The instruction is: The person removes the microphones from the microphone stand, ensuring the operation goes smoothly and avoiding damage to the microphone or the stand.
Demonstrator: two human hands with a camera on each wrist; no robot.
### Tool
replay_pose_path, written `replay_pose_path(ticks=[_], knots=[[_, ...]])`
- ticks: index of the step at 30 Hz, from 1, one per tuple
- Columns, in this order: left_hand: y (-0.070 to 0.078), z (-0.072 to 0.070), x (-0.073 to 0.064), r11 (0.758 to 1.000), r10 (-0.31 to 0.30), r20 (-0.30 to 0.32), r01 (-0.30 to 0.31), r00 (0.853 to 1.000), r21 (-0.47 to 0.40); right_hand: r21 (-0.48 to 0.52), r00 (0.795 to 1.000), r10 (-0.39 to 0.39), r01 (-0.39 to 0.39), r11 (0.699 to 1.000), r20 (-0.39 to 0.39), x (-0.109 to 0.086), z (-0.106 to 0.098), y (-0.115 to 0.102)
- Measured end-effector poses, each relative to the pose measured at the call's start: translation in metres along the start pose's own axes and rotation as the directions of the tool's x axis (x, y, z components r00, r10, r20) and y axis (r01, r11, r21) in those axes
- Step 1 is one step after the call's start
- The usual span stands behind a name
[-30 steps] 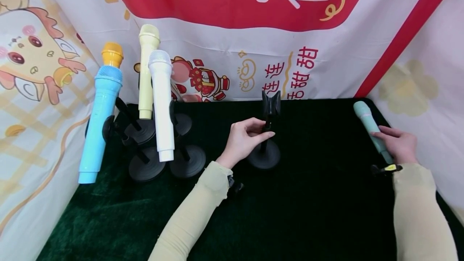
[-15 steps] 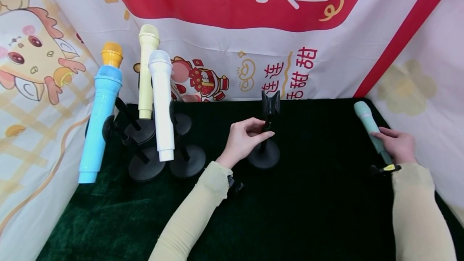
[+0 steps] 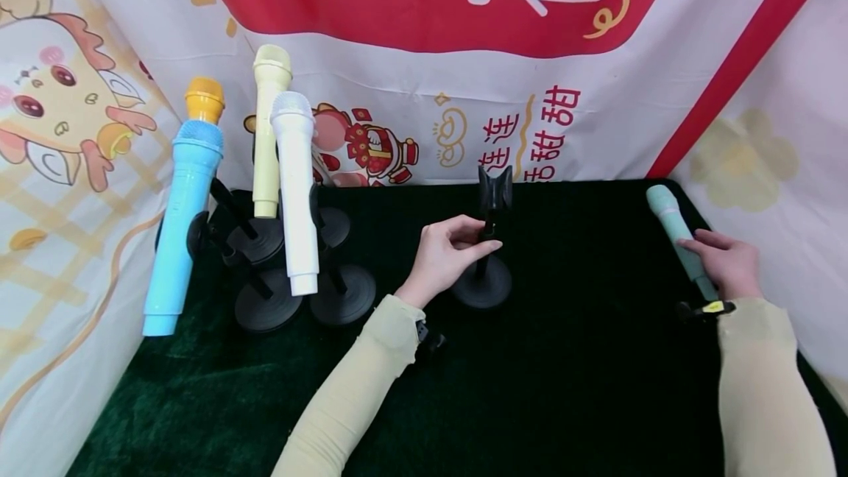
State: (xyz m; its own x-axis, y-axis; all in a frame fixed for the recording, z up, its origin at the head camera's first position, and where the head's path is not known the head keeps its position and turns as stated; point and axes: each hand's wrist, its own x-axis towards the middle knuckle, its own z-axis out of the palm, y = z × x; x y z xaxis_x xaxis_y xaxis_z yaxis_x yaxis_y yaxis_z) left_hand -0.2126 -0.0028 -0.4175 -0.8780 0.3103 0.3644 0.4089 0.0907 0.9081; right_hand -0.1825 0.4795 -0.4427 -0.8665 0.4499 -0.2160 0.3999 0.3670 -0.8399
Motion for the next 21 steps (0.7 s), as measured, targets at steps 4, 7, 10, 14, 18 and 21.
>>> replay_pose_path(ticks=[4,7,10,14,18,21], knots=[[0.0,0.0,0.0,1.0,0.007,0.0,-0.007,1.0,0.001,0.082,0.999,-0.027,0.03,0.996,-0.036,-0.002,0.001,-0.007],[0.0,-0.001,0.0,1.0,0.017,-0.002,-0.017,1.0,0.001,0.124,0.997,-0.045,0.053,0.991,-0.069,-0.004,0.002,-0.016],[-0.001,0.0,0.0,1.0,0.021,-0.002,-0.021,1.0,-0.004,0.151,0.993,-0.07,0.084,0.985,-0.094,-0.008,0.003,-0.028],[-0.003,0.0,0.001,1.0,0.023,-0.002,-0.023,1.0,-0.005,0.192,0.989,-0.102,0.122,0.974,-0.109,-0.014,0.006,-0.045],[-0.004,0.0,0.001,1.0,0.025,0.0,-0.025,1.0,-0.003,0.213,0.984,-0.147,0.166,0.963,-0.104,-0.024,0.011,-0.063],[-0.004,0.0,0.001,1.0,0.02,0.003,-0.02,1.0,-0.004,0.2,0.977,-0.192,0.206,0.958,-0.089,-0.034,0.016,-0.078]])
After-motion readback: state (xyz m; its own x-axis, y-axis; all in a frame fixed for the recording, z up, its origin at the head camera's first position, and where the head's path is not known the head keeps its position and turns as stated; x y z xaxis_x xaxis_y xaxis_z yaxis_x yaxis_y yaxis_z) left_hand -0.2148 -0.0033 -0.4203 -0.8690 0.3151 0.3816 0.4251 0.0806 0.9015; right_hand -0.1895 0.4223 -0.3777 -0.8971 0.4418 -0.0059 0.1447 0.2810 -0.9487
